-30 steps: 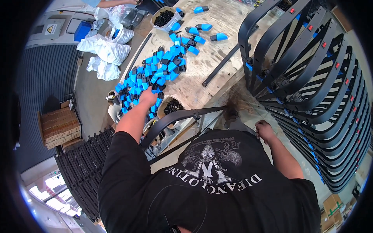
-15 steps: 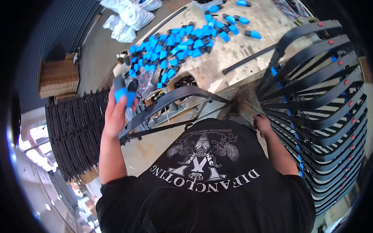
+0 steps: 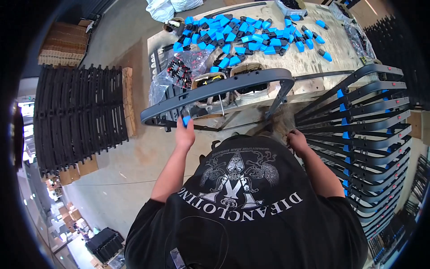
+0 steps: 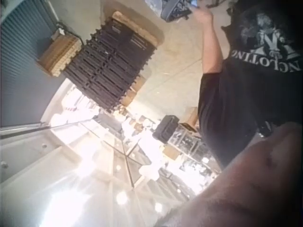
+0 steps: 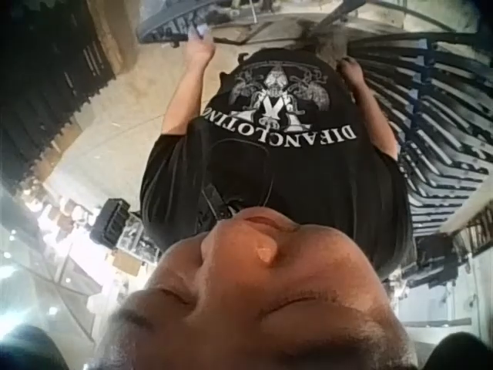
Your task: Assembling blue plastic caps and metal components onto a black metal chair or cart frame in a factory setting.
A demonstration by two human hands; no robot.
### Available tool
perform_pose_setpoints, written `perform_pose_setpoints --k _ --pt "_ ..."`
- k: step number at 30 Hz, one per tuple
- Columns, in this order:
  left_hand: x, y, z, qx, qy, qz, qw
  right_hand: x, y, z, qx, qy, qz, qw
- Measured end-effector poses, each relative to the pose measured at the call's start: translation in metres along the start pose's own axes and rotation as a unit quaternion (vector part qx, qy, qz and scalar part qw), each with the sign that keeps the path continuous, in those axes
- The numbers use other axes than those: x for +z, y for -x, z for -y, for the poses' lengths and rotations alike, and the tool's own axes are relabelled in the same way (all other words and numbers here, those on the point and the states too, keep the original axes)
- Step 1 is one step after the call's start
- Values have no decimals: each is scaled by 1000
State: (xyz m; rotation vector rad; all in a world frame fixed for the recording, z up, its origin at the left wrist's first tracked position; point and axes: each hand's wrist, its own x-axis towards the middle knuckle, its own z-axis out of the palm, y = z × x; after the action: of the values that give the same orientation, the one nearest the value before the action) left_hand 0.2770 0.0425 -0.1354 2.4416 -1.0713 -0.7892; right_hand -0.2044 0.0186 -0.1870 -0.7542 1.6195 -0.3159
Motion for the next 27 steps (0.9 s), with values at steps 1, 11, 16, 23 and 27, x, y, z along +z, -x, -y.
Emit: perform_pose_setpoints --k 1,11,16,23,27 --pt "10 -12 -6 -1 12 5 1000 8 4 -3 -1 10 1 1000" --pt "40 -54 0 114 -101 -164 975 22 48 -36 -71 113 -7 991" --pt "3 -41 -32 292 20 -184 938 22 70 -23 -17 -36 -60 997" --pt "1 -91 -117 274 -206 127 931 33 74 -8 -67 -36 -27 997" --pt "6 -98 -141 303 -279 157 898 10 53 -40 -96 -38 -1 995"
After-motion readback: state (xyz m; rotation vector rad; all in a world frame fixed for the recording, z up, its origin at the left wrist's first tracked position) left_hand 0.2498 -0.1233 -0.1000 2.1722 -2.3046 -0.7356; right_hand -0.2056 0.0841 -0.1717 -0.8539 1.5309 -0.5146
